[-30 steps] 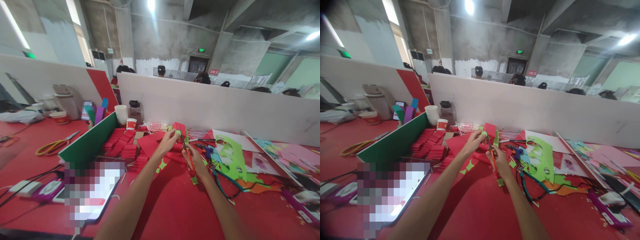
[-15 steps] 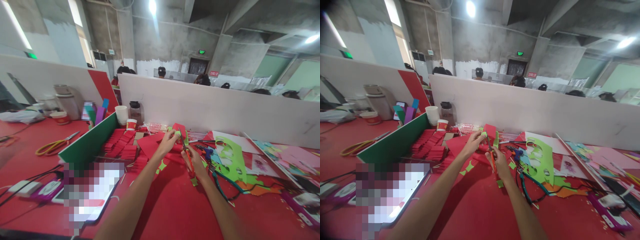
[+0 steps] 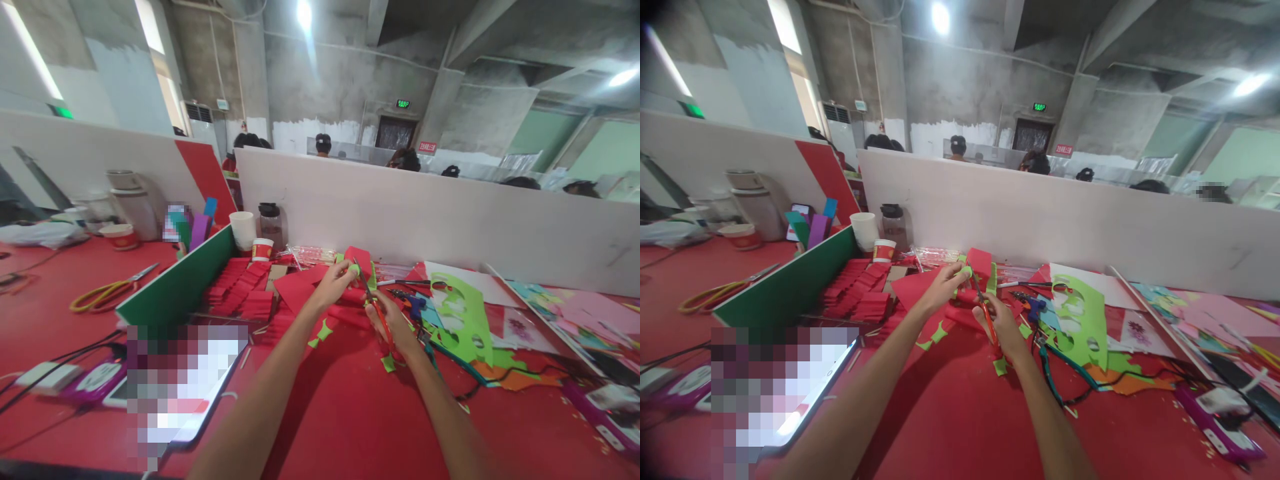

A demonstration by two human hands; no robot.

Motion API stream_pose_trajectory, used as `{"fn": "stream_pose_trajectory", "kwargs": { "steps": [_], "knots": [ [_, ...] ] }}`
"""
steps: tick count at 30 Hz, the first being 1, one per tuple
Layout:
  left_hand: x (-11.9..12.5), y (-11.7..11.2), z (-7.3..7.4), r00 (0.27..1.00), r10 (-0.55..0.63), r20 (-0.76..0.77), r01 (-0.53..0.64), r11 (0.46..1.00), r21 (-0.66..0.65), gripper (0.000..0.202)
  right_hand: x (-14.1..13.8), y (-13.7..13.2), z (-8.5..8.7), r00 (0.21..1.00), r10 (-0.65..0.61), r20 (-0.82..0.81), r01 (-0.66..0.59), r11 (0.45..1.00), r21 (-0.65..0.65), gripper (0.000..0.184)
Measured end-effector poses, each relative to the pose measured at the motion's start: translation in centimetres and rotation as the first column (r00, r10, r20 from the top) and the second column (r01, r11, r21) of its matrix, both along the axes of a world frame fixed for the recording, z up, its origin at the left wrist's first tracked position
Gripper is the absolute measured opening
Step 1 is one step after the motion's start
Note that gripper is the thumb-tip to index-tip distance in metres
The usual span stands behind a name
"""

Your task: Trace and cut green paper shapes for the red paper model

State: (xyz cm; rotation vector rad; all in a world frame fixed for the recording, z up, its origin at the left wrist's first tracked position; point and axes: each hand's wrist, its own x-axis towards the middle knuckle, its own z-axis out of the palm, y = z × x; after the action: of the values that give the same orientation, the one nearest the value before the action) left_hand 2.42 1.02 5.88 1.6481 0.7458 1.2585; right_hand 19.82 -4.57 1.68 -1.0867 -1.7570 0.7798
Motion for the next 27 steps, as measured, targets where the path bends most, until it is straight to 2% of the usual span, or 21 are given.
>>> {"fn": "stream_pose_trajectory", "kwargs": {
  "steps": [7, 20, 27],
  "knots": [
    [-0.36, 0.15, 0.02, 0.999, -0.015, -0.041, 0.015, 1.000, -0.011, 0.022, 0.27, -0.01, -0.05, 0.998, 0.029, -0.064, -0.036, 0.993, -0.109, 0.038],
    [-0.02, 0.34, -0.25, 0.998, 0.016, 0.066, -0.014, 0.999, -0.033, 0.024, 0.17, 0.11, -0.29, 0.996, 0.011, -0.084, -0.022, 0.992, -0.123, 0.039],
    [0.01, 0.56, -0.36, 0.998, 0.027, 0.054, -0.027, 1.000, 0.004, 0.025, -0.23, -0.02, -0.60, 0.994, -0.001, -0.110, -0.019, 0.984, -0.176, 0.046]
  ]
}}
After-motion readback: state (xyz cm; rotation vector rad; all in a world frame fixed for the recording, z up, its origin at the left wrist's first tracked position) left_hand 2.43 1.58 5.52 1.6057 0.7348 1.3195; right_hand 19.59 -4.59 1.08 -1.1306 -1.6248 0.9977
